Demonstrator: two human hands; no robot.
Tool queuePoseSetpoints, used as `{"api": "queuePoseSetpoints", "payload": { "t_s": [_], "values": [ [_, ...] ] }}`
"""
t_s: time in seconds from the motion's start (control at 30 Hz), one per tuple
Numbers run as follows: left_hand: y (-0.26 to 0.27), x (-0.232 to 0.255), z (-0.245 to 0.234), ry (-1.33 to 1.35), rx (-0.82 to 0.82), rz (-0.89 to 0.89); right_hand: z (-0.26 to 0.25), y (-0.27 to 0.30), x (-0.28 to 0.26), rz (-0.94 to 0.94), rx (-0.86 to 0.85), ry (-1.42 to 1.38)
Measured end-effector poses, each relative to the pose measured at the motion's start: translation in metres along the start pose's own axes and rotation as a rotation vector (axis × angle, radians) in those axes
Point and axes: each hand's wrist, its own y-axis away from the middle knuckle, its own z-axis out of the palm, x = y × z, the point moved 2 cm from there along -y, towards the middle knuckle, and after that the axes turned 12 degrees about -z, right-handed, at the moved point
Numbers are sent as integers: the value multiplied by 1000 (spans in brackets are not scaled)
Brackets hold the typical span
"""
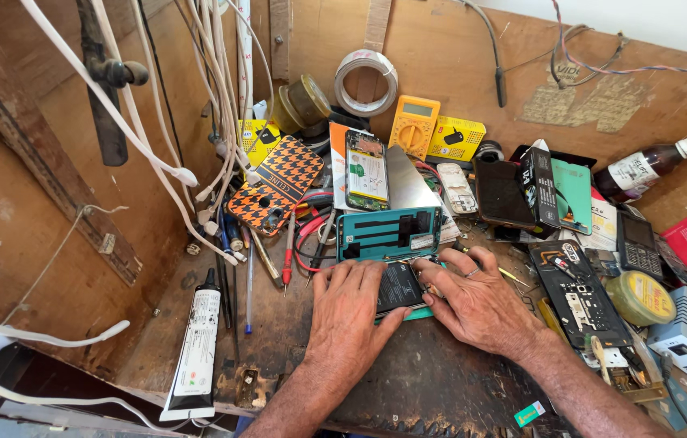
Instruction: The person uses a small screwdriver to remove screws from a black electronic device, then uses a plastic pry tool to separate the casing. They lift the back cover, disconnect a ribbon cable, and place the cover aside. The person continues to manipulate internal components and connectors with their hands.
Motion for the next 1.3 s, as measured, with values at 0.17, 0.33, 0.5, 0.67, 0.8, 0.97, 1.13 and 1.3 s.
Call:
{"api": "queuePoseSetpoints", "payload": {
  "t_s": [0.17,0.33,0.5,0.67,0.8,0.97,1.13,1.3],
  "values": [
    [1,-1,2,-1,20,2,2,-1,-2,-22,12,21],
    [2,-1,1,-2,35,14,0,-1,-4,-26,-6,35],
    [3,-1,0,-5,6,6,-6,-2,-8,6,11,35],
    [5,-2,3,-6,40,26,-25,15,4,243,455,-69],
    [3,0,1,-2,49,55,-40,41,25,505,706,-199],
    [3,0,3,-6,68,61,-28,61,47,833,304,-163],
    [2,0,5,-7,81,48,-14,51,62,692,212,-174],
    [2,1,5,-9,81,47,-4,31,70,722,42,-237]
  ]
}}
